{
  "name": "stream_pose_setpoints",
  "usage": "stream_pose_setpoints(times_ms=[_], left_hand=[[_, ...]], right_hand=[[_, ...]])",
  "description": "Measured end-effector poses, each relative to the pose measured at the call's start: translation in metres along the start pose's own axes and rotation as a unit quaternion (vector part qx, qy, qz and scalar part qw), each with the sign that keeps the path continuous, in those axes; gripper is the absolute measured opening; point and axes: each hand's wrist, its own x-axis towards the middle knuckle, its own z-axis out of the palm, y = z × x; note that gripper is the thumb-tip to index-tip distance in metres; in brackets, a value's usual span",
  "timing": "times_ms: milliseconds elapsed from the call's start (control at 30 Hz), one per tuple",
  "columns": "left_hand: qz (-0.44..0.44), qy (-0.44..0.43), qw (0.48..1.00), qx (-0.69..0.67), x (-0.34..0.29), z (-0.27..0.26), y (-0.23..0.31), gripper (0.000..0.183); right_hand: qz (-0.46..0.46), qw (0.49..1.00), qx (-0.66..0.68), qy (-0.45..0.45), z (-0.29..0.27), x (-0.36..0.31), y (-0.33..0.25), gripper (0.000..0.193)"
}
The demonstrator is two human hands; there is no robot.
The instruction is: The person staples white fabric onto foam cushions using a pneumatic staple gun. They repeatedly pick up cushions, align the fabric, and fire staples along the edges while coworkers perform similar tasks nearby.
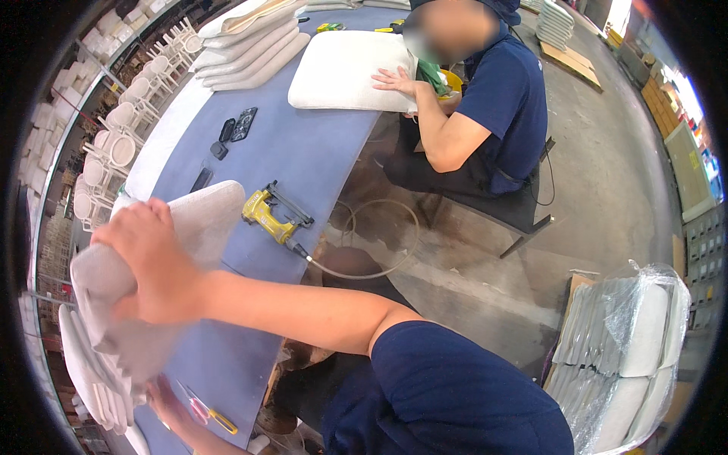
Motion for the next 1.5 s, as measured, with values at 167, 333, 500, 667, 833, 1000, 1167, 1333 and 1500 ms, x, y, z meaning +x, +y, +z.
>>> stream_pose_setpoints(times_ms=[167,333,500,667,833,1000,1167,1333,1500], left_hand=[[0.213,0.095,0.970,0.071,-0.095,0.031,0.099,0.060],[0.204,0.028,0.940,0.271,-0.147,0.133,0.141,0.069],[0.161,-0.055,0.933,0.317,-0.160,0.221,0.176,0.069],[0.086,-0.244,0.873,0.414,-0.148,0.230,0.197,0.091],[-0.011,-0.345,0.925,0.159,-0.131,0.255,0.197,0.142],[-0.121,-0.238,0.962,0.053,-0.124,0.272,0.174,0.097],[-0.117,-0.367,0.922,-0.040,-0.083,0.292,0.139,0.078],[-0.197,-0.420,0.883,0.066,0.009,0.274,0.030,0.076],[-0.142,-0.416,0.874,0.206,0.026,0.284,0.016,0.078]], right_hand=[[-0.032,0.996,0.080,-0.001,-0.006,0.026,0.057,0.103],[0.167,0.965,0.198,-0.049,-0.016,-0.015,0.130,0.100],[0.291,0.947,0.135,0.021,-0.032,-0.096,0.114,0.105],[0.264,0.937,0.155,-0.169,-0.050,-0.168,0.015,0.134],[0.236,0.931,0.177,-0.217,-0.042,-0.205,-0.016,0.175],[0.252,0.919,0.216,-0.212,-0.042,-0.206,-0.008,0.183],[0.319,0.897,0.184,-0.243,-0.059,-0.201,-0.013,0.174],[0.314,0.894,0.184,-0.261,-0.069,-0.208,-0.021,0.120],[0.273,0.898,0.160,-0.306,-0.070,-0.196,-0.019,0.092]])
